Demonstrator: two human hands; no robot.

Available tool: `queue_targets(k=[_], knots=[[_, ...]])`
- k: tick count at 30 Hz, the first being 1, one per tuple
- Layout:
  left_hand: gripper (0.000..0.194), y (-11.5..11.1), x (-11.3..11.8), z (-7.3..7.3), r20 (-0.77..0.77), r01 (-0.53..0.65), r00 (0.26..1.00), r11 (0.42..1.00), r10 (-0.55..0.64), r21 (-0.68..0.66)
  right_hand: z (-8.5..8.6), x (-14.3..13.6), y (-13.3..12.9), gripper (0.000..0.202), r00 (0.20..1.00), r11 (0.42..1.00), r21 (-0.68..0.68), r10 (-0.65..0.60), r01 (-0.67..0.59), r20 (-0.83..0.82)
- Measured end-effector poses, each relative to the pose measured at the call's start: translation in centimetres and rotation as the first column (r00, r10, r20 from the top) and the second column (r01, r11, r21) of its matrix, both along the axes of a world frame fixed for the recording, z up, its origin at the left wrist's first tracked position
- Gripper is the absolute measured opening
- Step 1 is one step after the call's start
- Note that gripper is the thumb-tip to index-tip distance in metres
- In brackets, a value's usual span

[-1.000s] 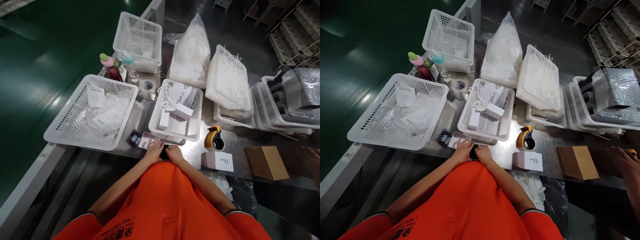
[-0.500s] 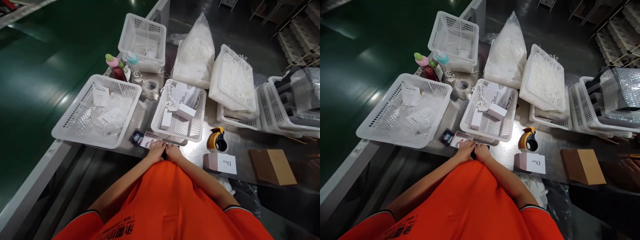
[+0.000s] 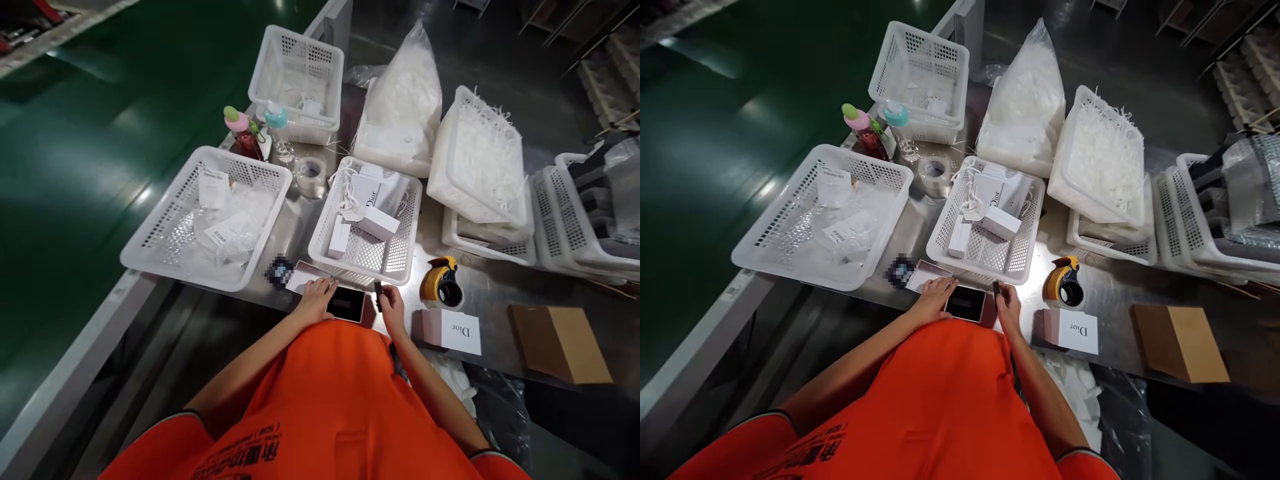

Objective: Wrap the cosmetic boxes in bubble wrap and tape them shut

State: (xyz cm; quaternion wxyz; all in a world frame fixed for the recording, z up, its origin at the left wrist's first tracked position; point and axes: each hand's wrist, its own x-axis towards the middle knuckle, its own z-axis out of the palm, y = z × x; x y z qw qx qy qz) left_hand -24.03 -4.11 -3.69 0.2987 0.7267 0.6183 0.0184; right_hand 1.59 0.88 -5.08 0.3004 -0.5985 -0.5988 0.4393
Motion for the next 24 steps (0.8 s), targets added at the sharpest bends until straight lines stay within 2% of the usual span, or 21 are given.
queue_targets(k=[2,3,5,6,7,10,14,20,24], knots=[[0.071,-0.9,-1.5,-0.4,0.005,-0.205,0.979,0.976,0.205,0.068,-0.2,2.6,-0.5,0.031,0.968,0.995,0.082,0.043,-0.065,0.248],[0.060,-1.4,-2.5,-0.6,-0.015,-0.338,0.940,0.935,0.341,0.105,-0.4,3.9,-0.7,0.030,0.923,0.987,0.117,0.061,-0.114,0.379],[0.046,-2.1,-4.5,-0.9,-0.091,-0.559,0.810,0.809,0.580,0.179,-1.2,6.0,-0.8,0.027,0.817,0.971,0.147,0.070,-0.187,0.573],[0.044,-2.4,-5.4,-1.0,-0.138,-0.620,0.748,0.758,0.649,0.205,-1.7,6.7,-0.8,0.028,0.772,0.968,0.154,0.058,-0.200,0.633],[0.042,-2.5,-6.0,-1.0,-0.184,-0.647,0.708,0.731,0.682,0.219,-2.1,7.1,-0.7,0.029,0.739,0.965,0.169,0.035,-0.200,0.673],[0.036,-2.3,-6.8,-1.0,-0.284,-0.620,0.701,0.755,0.655,0.211,-2.9,6.5,-0.2,0.033,0.727,0.946,0.268,-0.054,-0.181,0.684],[0.033,-2.3,-6.2,-1.0,-0.336,-0.589,0.705,0.779,0.625,0.213,-2.5,4.2,0.2,0.033,0.812,0.906,0.369,-0.052,-0.206,0.581],[0.040,-4.0,-5.6,-1.7,-0.331,-0.616,0.700,0.769,0.633,0.169,-1.2,2.9,-0.5,0.026,0.877,0.917,0.343,0.014,-0.202,0.481],[0.044,-3.8,-5.7,-2.1,-0.278,-0.660,0.707,0.748,0.650,0.069,-0.6,2.3,-1.4,0.024,0.894,0.927,0.303,0.067,-0.220,0.443]])
